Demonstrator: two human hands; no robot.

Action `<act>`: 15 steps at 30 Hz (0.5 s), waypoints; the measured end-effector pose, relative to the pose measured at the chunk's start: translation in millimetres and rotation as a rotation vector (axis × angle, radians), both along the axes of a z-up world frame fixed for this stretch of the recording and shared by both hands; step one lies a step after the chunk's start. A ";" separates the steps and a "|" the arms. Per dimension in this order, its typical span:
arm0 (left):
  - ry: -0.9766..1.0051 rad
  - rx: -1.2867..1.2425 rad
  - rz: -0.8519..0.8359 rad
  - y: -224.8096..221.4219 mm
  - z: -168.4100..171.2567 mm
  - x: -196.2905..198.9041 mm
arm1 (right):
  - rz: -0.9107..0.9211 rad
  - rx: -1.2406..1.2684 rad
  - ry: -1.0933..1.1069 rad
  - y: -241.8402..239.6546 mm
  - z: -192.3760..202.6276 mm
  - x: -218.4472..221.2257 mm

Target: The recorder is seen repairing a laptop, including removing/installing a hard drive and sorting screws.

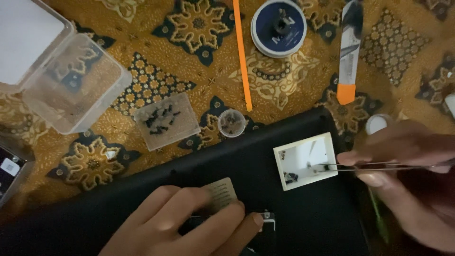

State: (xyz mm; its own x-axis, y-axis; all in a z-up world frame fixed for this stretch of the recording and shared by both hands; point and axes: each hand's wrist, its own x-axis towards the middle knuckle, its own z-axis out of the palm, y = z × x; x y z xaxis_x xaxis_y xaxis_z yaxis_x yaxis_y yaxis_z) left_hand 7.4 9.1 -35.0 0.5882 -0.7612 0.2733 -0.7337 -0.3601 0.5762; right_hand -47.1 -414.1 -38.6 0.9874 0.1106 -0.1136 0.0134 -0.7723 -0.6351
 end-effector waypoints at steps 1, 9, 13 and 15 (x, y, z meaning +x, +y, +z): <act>0.021 -0.009 0.010 0.1 -2.9 -1.3 | -0.022 -0.012 -0.062 43.1 9.2 11.6; -0.095 -0.037 -0.155 12.7 15.3 10.6 | -0.343 0.695 -0.359 82.0 14.2 20.5; -0.081 -0.102 -0.114 14.3 28.5 6.9 | -0.162 -0.344 -0.032 102.3 57.1 79.4; -0.094 -0.144 -0.087 15.4 34.4 5.1 | 0.005 -0.566 -0.161 124.4 71.6 110.4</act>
